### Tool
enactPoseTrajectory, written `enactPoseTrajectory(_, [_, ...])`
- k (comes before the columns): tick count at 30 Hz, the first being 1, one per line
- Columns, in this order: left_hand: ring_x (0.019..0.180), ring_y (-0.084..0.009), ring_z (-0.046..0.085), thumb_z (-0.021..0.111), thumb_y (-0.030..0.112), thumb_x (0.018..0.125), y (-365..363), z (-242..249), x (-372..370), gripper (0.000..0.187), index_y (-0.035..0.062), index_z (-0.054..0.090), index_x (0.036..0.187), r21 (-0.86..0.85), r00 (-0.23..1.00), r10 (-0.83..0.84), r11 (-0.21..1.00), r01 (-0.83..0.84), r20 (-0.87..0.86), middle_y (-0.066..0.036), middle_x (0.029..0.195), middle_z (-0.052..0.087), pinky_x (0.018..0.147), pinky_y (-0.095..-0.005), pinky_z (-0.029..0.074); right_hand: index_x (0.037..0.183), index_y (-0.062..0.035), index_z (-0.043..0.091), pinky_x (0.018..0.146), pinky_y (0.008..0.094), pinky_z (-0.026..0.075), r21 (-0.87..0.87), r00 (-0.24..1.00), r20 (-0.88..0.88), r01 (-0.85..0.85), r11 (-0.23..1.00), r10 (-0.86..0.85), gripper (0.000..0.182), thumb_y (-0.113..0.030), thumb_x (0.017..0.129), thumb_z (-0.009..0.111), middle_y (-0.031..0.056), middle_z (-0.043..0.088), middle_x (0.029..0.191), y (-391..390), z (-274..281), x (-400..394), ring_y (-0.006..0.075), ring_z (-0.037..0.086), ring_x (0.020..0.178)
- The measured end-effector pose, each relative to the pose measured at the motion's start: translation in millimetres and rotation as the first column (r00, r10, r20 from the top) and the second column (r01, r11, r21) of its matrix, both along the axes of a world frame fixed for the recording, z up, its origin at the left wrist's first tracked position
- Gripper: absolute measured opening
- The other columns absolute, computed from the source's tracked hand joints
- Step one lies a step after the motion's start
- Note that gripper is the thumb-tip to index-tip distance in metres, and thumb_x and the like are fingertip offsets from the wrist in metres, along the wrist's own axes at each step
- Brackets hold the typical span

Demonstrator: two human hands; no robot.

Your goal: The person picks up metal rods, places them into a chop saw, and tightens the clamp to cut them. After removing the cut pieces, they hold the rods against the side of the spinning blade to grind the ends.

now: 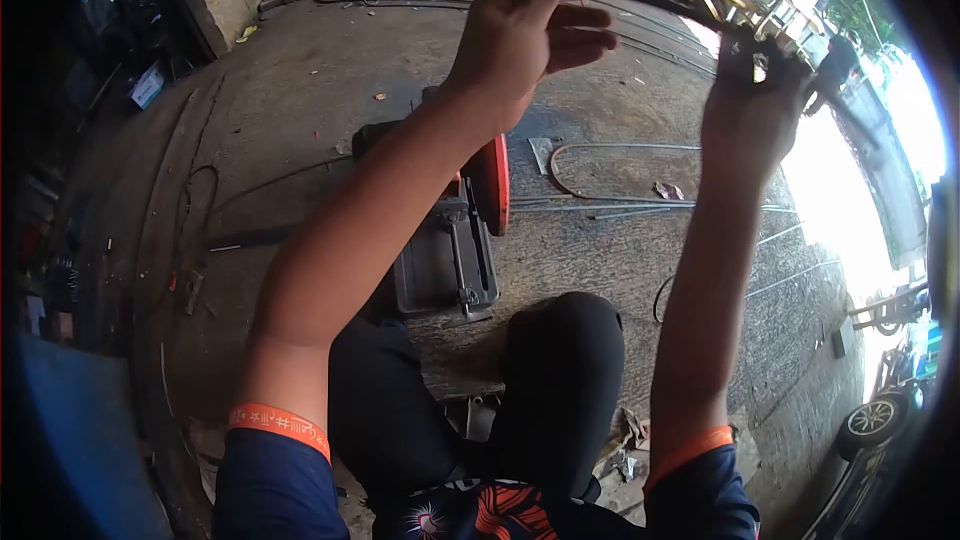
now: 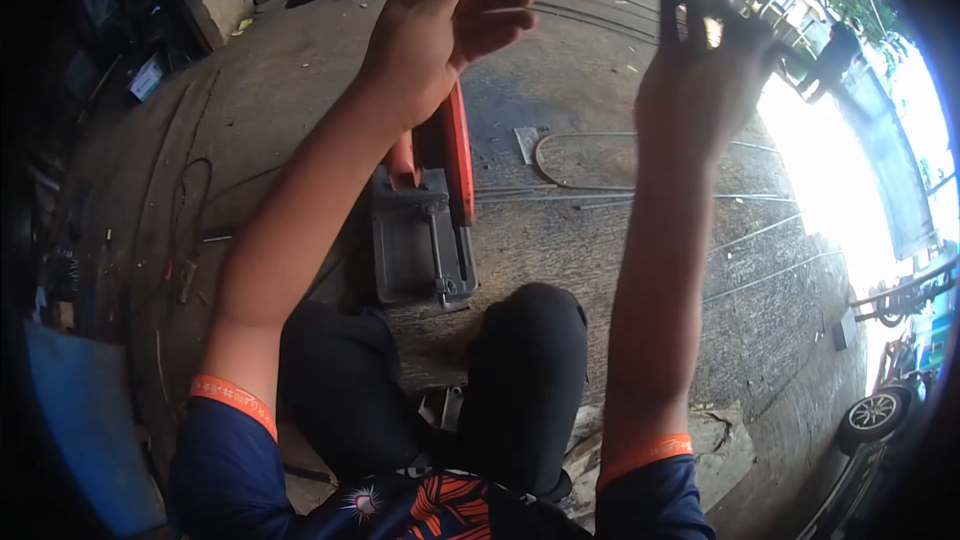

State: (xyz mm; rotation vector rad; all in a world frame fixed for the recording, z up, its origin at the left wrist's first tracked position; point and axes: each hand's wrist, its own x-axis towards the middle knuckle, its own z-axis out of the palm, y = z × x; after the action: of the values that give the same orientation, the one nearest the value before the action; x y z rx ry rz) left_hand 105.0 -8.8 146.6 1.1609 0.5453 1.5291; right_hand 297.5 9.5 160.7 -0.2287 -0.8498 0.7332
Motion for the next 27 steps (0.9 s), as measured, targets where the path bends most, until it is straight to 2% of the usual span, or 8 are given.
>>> enactPoseTrajectory(1, [0.088,-0.0244,0.068,0.047,0.045,0.095,-3.4,6.4,11.0,0.054,-0.0053,0.056,0.111,-0.019,1.000,-0.019,1.000,0.019,0.001,-0.017,0.096,0.067,0.077,-0.0301,0.056,0.109,-0.0027,0.047,0.088,0.0379,0.045,0.122,0.963,0.150,0.208,0.971,-0.225,0.032,-0.029,0.092,0.055,0.0135,0.054,0.109,6.1,17.8,24.7,0.0283,0.055,0.101])
enactPoseTrajectory(2, [0.085,-0.0247,0.068,0.048,0.047,0.094,-6.8,11.0,21.3,0.058,-0.0078,0.054,0.111,-0.037,0.982,-0.173,0.985,0.170,-0.075,-0.019,0.092,0.067,0.076,-0.0312,0.057,0.100,-0.0039,0.053,0.083,0.0354,0.046,0.362,0.455,0.477,0.678,0.640,-0.752,0.026,-0.029,0.092,0.054,0.0104,0.058,0.103,14.7,31.2,60.0,0.0259,0.057,0.095])
enactPoseTrajectory(4, [0.082,-0.0251,0.069,0.049,0.049,0.093,-16.2,14.4,31.6,0.062,-0.0104,0.052,0.110,-0.065,0.935,-0.327,0.945,0.321,-0.139,-0.021,0.089,0.066,0.076,-0.0323,0.057,0.081,-0.0063,0.064,0.074,0.0303,0.047,0.615,-0.527,0.452,0.769,-0.176,-0.720,0.027,-0.028,0.091,0.054,0.0041,0.065,0.092,25.3,47.9,102.6,0.0209,0.060,0.082])
enactPoseTrajectory(6, [0.090,-0.0223,0.067,0.049,0.052,0.093,-32.0,9.4,16.1,0.059,-0.0033,0.056,0.114,-0.037,0.856,-0.246,0.965,0.258,-0.455,-0.017,0.097,0.067,0.078,-0.0284,0.053,0.096,-0.0055,0.060,0.062,0.0309,0.042,0.782,-0.325,0.289,0.623,0.026,-0.900,0.020,-0.022,0.093,0.050,0.0027,0.057,0.079,62.2,56.2,149.3,0.0172,0.049,0.065])
enactPoseTrajectory(9, [0.106,-0.0209,0.060,0.059,0.042,0.090,-11.1,-40.3,-25.4,0.055,-0.0010,0.052,0.124,0.300,0.629,0.324,0.942,-0.148,-0.707,-0.018,0.111,0.062,0.090,-0.0324,0.045,0.105,-0.0013,0.053,0.048,0.0209,0.033,-0.059,0.918,0.373,0.165,0.984,-0.132,0.019,-0.017,0.094,0.050,0.0007,0.049,0.071,53.0,-8.7,117.5,0.0068,0.041,0.056])
enactPoseTrajectory(12, [0.123,-0.0337,0.047,0.069,0.034,0.082,15.7,-116.2,-81.3,0.076,-0.0096,0.036,0.134,0.429,0.210,0.561,0.782,-0.452,-0.801,-0.029,0.132,0.046,0.103,-0.0419,0.036,0.105,-0.0027,0.064,0.042,0.0206,0.033,-0.483,0.724,0.679,0.313,0.818,0.123,0.027,-0.025,0.095,0.053,0.0012,0.052,0.066,60.5,-131.2,100.9,0.0071,0.042,0.050])
enactPoseTrajectory(17, [0.112,-0.0203,0.054,0.050,0.016,0.096,12.0,-148.7,-91.7,0.045,-0.0058,0.040,0.134,-0.404,0.804,0.082,0.832,-0.381,-0.589,-0.018,0.122,0.054,0.095,-0.0301,0.042,0.107,-0.0007,0.065,0.054,0.0301,0.039,-0.800,0.427,0.593,0.220,0.558,0.682,0.038,-0.033,0.097,0.049,0.0026,0.052,0.067,56.2,-334.2,72.5,0.0113,0.045,0.059])
enactPoseTrajectory(27, [0.100,-0.0166,0.057,0.057,0.015,0.086,34.0,-144.5,-70.3,0.050,-0.0059,0.044,0.130,-0.424,0.671,0.028,0.755,-0.500,-0.741,-0.015,0.119,0.055,0.081,-0.0267,0.046,0.091,0.0011,0.062,0.038,0.0253,0.023,-0.955,0.280,-0.093,-0.298,-0.005,0.955,0.045,-0.039,0.099,0.043,-0.0070,0.030,0.052,34.1,-472.4,23.2,0.0053,0.027,0.042])
